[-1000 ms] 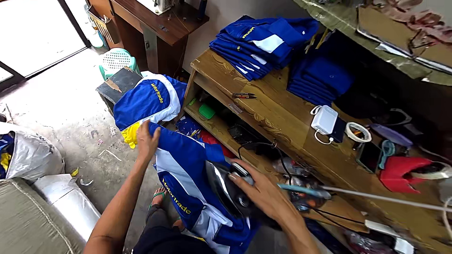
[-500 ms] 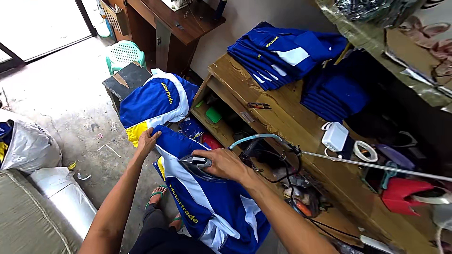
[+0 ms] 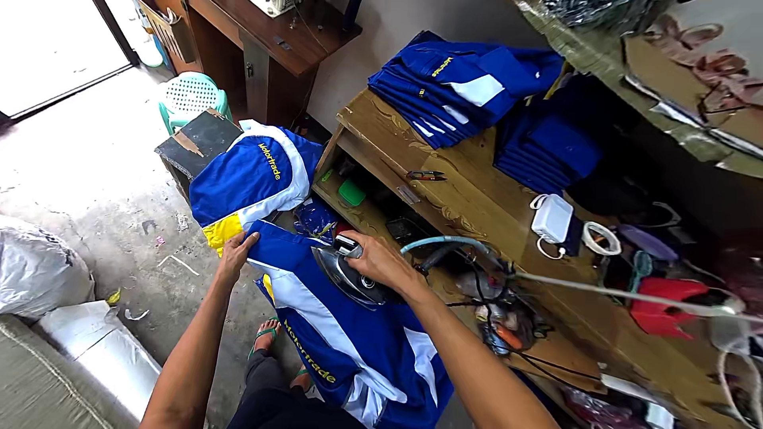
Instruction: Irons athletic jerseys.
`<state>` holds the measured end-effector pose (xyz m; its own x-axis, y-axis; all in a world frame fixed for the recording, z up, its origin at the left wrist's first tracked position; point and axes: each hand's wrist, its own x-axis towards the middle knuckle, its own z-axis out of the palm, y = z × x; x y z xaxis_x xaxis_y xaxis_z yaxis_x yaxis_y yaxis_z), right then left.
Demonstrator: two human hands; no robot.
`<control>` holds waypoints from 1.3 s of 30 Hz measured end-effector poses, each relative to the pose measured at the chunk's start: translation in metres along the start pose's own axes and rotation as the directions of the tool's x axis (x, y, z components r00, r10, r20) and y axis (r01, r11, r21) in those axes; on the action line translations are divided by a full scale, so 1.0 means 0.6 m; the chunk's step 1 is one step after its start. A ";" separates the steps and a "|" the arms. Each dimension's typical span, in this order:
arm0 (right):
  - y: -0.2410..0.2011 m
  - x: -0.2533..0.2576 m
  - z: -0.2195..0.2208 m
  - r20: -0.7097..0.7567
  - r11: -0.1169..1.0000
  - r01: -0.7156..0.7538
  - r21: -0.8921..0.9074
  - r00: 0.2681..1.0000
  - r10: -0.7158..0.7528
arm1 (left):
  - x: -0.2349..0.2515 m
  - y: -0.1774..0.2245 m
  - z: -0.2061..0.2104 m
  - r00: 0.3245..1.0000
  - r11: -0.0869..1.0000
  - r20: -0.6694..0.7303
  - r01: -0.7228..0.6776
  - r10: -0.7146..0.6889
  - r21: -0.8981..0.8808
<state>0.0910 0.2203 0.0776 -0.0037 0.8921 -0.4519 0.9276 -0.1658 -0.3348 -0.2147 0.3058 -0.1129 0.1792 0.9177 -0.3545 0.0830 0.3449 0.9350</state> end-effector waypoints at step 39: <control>0.111 -0.263 0.089 -0.018 0.902 -0.366 0.231 0.925 0.379 | -0.007 0.078 0.137 0.778 0.291 0.576 -0.628 0.249 0.722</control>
<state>0.1333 0.0460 0.0823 0.3552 0.7698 -0.5303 0.7517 -0.5725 -0.3274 -0.1309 0.3019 -0.0690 0.7250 0.6868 -0.0513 0.6195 -0.6178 0.4843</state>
